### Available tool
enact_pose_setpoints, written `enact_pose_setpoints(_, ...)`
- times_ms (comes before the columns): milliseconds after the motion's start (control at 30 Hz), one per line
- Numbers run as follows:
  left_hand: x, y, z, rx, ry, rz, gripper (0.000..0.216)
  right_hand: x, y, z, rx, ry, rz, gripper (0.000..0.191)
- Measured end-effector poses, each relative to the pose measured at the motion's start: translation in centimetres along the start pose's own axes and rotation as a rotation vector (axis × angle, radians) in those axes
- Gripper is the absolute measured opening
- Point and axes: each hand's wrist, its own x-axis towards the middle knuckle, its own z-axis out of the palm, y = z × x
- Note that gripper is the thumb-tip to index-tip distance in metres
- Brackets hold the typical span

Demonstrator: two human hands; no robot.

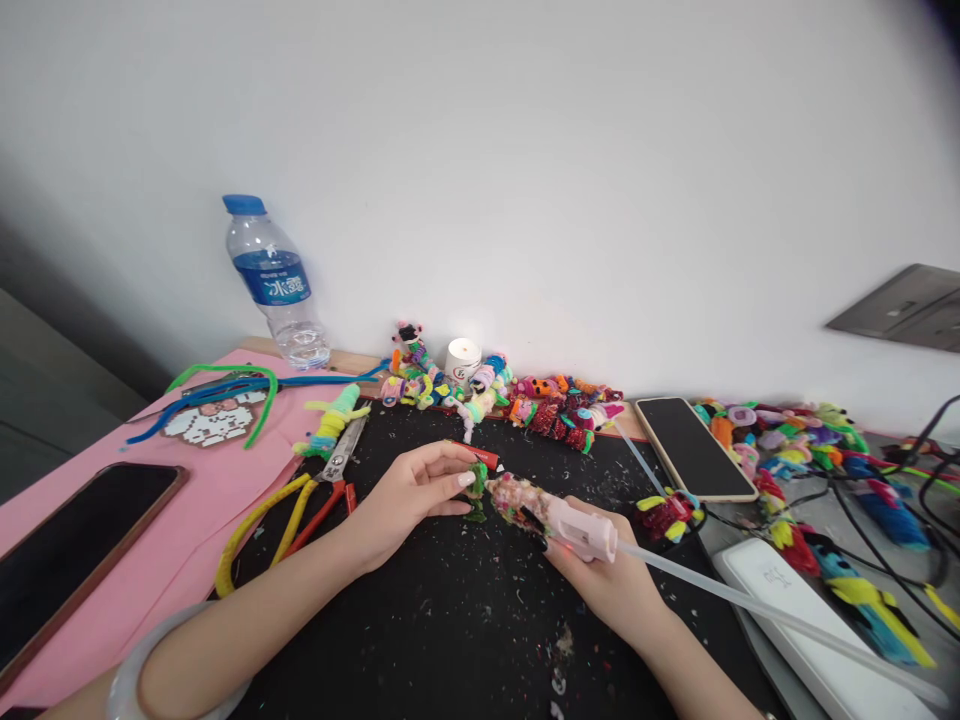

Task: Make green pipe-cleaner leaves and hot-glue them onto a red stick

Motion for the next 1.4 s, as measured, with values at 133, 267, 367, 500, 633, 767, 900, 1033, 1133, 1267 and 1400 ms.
enact_pose_setpoints(133, 0.1, 0.0, 0.0, -0.006, 0.016, -0.004, 0.018, 0.1, -0.3, -0.1, 0.021, -0.032, 0.012, 0.018)
enact_pose_setpoints(267, 0.1, 0.1, -0.1, -0.005, 0.025, -0.010, 0.019, 0.8, -1.3, -0.6, 0.055, -0.124, 0.021, 0.019)
enact_pose_setpoints(367, 0.1, 0.2, -0.1, -0.005, 0.023, -0.007, 0.018, 1.1, -1.6, -0.8, 0.058, -0.143, 0.023, 0.021)
enact_pose_setpoints(500, 0.1, 0.1, 0.0, -0.002, 0.009, -0.003, 0.016, 0.6, -1.0, -0.5, 0.032, -0.084, 0.033, 0.020)
enact_pose_setpoints(633, 0.1, -0.1, -0.1, 0.001, -0.013, -0.015, 0.017, 0.3, -0.5, -0.3, 0.011, -0.008, 0.026, 0.019)
enact_pose_setpoints(767, 0.1, -0.3, -0.1, 0.004, -0.006, -0.048, 0.017, 0.6, -0.5, -0.4, 0.012, -0.046, 0.040, 0.016)
enact_pose_setpoints(900, 0.1, -0.4, -0.1, 0.003, -0.006, -0.055, 0.018, 0.5, -0.3, -0.3, 0.002, -0.034, 0.043, 0.018)
enact_pose_setpoints(1033, 0.2, -0.4, -0.1, 0.009, -0.003, -0.034, 0.017, 0.3, -0.3, -0.2, 0.003, -0.048, 0.034, 0.019)
enact_pose_setpoints(1133, 0.1, -0.1, 0.0, 0.006, 0.002, -0.009, 0.017, 0.5, -0.7, -0.4, 0.011, -0.083, 0.031, 0.018)
enact_pose_setpoints(1267, 0.0, 0.2, 0.1, 0.004, 0.024, 0.001, 0.017, 0.8, -1.2, -0.7, 0.021, -0.127, 0.030, 0.017)
enact_pose_setpoints(1400, 0.0, 0.2, 0.1, 0.010, 0.031, -0.006, 0.018, 0.9, -1.4, -0.7, 0.036, -0.103, 0.022, 0.019)
